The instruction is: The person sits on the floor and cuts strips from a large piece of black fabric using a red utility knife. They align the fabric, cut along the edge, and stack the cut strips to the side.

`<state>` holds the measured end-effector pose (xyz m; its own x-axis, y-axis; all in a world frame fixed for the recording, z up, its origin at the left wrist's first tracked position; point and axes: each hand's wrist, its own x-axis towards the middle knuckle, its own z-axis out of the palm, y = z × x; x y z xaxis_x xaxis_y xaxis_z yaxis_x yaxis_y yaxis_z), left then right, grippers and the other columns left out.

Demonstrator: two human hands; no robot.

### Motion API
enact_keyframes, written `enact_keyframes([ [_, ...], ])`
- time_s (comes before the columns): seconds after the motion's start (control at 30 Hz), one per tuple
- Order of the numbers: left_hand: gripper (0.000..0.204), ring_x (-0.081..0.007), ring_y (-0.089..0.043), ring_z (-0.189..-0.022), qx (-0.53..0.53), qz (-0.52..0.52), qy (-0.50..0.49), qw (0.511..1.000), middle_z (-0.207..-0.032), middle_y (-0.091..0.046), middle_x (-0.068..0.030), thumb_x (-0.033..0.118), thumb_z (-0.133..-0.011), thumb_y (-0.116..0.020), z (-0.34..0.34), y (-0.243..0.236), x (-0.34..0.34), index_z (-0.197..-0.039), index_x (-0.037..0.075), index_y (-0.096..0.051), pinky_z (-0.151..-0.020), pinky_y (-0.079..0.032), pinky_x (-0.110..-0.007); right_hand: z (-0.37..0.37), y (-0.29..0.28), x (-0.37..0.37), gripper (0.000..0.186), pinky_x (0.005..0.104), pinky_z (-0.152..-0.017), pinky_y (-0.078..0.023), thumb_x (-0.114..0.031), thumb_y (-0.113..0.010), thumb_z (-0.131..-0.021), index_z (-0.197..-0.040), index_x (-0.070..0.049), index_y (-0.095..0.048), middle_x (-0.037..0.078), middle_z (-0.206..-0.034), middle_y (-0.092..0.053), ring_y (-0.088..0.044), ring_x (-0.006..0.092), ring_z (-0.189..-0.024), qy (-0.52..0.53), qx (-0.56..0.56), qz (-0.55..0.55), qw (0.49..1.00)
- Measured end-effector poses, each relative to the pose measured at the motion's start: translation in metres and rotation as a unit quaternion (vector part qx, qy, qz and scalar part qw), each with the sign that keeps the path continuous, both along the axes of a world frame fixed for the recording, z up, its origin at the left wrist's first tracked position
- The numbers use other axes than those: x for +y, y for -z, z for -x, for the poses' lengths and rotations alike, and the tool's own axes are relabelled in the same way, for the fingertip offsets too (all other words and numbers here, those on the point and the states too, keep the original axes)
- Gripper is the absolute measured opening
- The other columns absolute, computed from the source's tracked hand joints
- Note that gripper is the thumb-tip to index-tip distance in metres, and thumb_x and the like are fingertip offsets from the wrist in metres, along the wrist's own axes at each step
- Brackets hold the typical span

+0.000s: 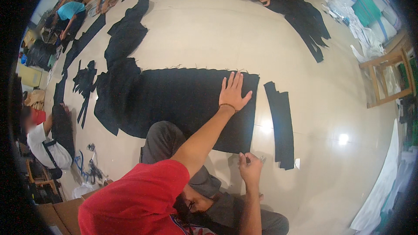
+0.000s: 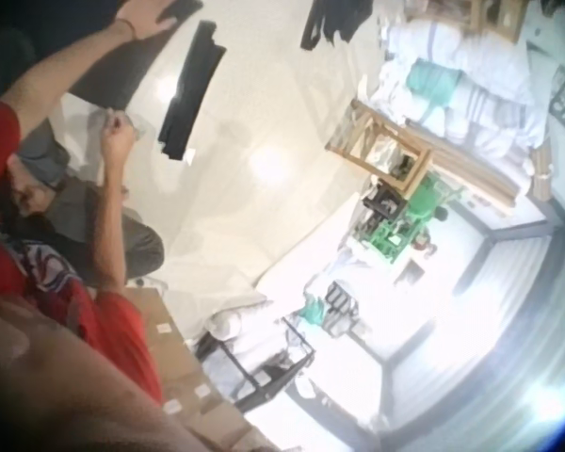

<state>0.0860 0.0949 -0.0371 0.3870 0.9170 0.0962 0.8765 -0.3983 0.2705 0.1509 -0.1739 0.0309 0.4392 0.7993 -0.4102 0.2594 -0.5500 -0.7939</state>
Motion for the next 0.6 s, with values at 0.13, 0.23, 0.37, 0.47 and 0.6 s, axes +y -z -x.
enact_keyframes([
  [0.13, 0.083, -0.0273, -0.017, -0.154, -0.001, 0.001, -0.005, 1.0, -0.165, -0.024, -0.0111, 0.058, -0.097, -0.043, 0.001, 0.001, 0.0, -0.157, 0.004, -0.027, -0.124, -0.014, -0.049, 0.002, 0.003, -0.006, 0.031, 0.0392, -0.053, -0.044, -0.022, -0.07, -0.091, -0.071, 0.0, -0.064, 0.016, -0.057, -0.059, -0.059, 0.0286, -0.051, 0.009, -0.083, -0.04, 0.996],
  [0.23, 0.083, -0.0269, -0.017, -0.154, -0.002, 0.007, -0.004, 1.0, -0.165, -0.024, -0.0112, 0.058, -0.097, -0.043, 0.0, 0.001, -0.002, -0.158, 0.004, -0.026, -0.124, -0.014, -0.049, 0.015, -0.008, -0.007, 0.033, 0.0398, -0.053, -0.043, -0.024, -0.07, -0.091, -0.068, -0.002, -0.063, 0.015, -0.057, -0.059, -0.056, 0.0311, -0.049, 0.008, -0.159, -0.018, 0.987],
  [0.37, 0.084, -0.0264, -0.016, -0.154, 0.008, 0.014, -0.004, 1.0, -0.165, -0.024, -0.0105, 0.058, -0.097, -0.043, -0.002, -0.002, 0.0, -0.158, 0.004, -0.025, -0.125, -0.013, -0.049, 0.035, -0.009, -0.008, 0.041, 0.0403, -0.049, -0.038, -0.023, -0.07, -0.091, -0.059, -0.003, -0.054, 0.014, -0.052, -0.052, -0.048, 0.0287, -0.045, 0.049, -0.278, -0.087, 0.955],
  [0.47, 0.085, -0.0264, -0.016, -0.154, -0.003, 0.008, -0.006, 1.0, -0.165, -0.023, -0.0102, 0.059, -0.096, -0.044, 0.001, 0.001, 0.001, -0.158, 0.004, -0.025, -0.125, -0.013, -0.049, 0.044, -0.016, -0.009, 0.048, 0.0387, -0.045, -0.032, -0.021, -0.07, -0.092, -0.054, -0.002, -0.047, 0.011, -0.047, -0.043, -0.038, 0.022, -0.041, 0.111, -0.233, -0.12, 0.959],
  [0.6, 0.086, -0.0263, -0.016, -0.154, 0.006, 0.02, -0.005, 1.0, -0.166, -0.023, -0.0097, 0.059, -0.095, -0.044, -0.002, -0.004, -0.001, -0.158, 0.004, -0.025, -0.125, -0.013, -0.049, 0.047, -0.006, -0.023, 0.054, 0.0359, -0.044, -0.024, -0.018, -0.069, -0.094, -0.053, -0.001, -0.038, 0.006, -0.046, -0.033, -0.028, 0.0137, -0.044, 0.142, -0.21, -0.129, 0.959],
])
